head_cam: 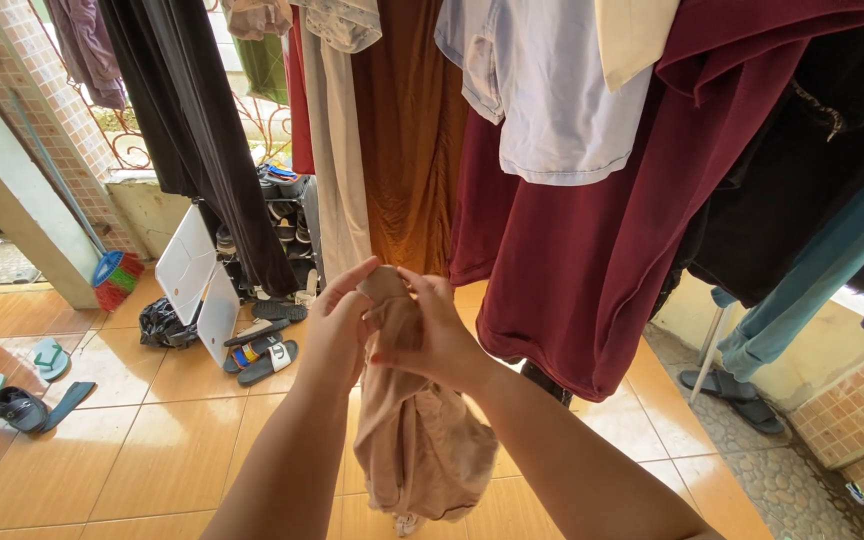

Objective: The person unfolds a beige t-shirt, places it on a green hanger, and hangs it on a clothesline. They then retrieve a small green cloth from a red basin, wring it, and hang it on the same line. The person adjusts the hanging garments to smooth them out.

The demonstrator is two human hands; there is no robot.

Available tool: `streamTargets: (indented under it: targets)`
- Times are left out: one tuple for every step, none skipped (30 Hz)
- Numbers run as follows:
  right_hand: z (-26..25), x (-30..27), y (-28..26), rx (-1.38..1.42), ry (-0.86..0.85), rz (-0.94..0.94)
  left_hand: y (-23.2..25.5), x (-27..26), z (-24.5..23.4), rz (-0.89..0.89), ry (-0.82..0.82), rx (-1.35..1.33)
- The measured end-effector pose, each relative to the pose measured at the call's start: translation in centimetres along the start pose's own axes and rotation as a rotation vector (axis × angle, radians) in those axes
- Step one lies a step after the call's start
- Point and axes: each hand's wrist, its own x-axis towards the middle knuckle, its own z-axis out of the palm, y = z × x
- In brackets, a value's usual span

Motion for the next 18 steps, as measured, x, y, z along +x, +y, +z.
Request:
streamTargets:
  targets:
    - [-0.1, 0.1, -0.2, 0.000, 0.002, 0.003, -0.1, -0.2, 0.2, -0.003, -0.002, 0.001]
    - [-0.2, 0.2, -0.4, -0.051, 0.002, 0.071, -0.1, -0.4, 0.4, -0.004, -0.037, 0.014]
    - [-0.3, 0.3, -0.6, -0.101, 0.001, 0.140, -0.1, -0.6, 0.6, -0.005, -0.072, 0.026]
    - [-0.5, 0.4, -0.4, -0.100, 0.000, 0.138, -0.7, 0.0, 0.0, -0.003, -0.071, 0.027]
    - [-0.6, 0.6, -0.1, -0.047, 0.060, 0.287, -1.3, 0.6, -0.6, 0.179, -0.158, 0.195]
    - [-0.7, 0.8, 0.1, 0.006, 0.121, 0.437, -1.9, 1.2, -1.2, 0.360, -0.245, 0.363]
    - [-0.7, 1.0, 0.7, 0.008, 0.121, 0.437, -1.8, 1.4, -1.4, 0.360, -0.244, 0.364]
    - [-0.9, 1.2, 1.3, 0.016, 0.169, 0.436, -1.9, 1.5, -1.5, 0.411, -0.267, 0.391]
    - [-1.0, 1.4, 1.9, 0.024, 0.217, 0.435, -2.0, 1.7, -1.7, 0.461, -0.290, 0.417]
    - [-1.1, 1.4, 2.1, 0.023, 0.216, 0.438, -1.6, 1.4, -1.5, 0.458, -0.290, 0.417]
    - [-1.1, 1.5, 2.4, 0.041, 0.255, 0.431, -1.2, 1.1, -1.4, 0.394, -0.275, 0.575]
    - [-1.1, 1.7, 2.6, 0.060, 0.293, 0.420, -0.7, 0.9, -1.2, 0.330, -0.258, 0.732]
    - [-1.2, 2.1, 1.5, 0.060, 0.293, 0.419, -1.8, 0.7, -1.3, 0.330, -0.257, 0.732]
    - [-1.3, 2.6, 0.4, 0.095, 0.330, 0.440, -2.8, 0.6, -1.4, 0.304, -0.245, 0.762]
    - [-1.4, 3.1, -0.7, 0.131, 0.366, 0.460, -3.8, 0.5, -1.5, 0.277, -0.233, 0.793]
    - [-1.3, 3.2, -0.1, 0.131, 0.366, 0.461, -4.1, -0.3, -1.2, 0.276, -0.233, 0.793]
    - [-1.3, 3.4, 0.5, 0.232, 0.420, 0.500, -4.3, -1.0, -1.0, 0.239, -0.333, 0.671]
    - [-1.1, 3.5, 1.2, 0.334, 0.472, 0.540, -4.6, -1.9, -0.8, 0.202, -0.429, 0.546]
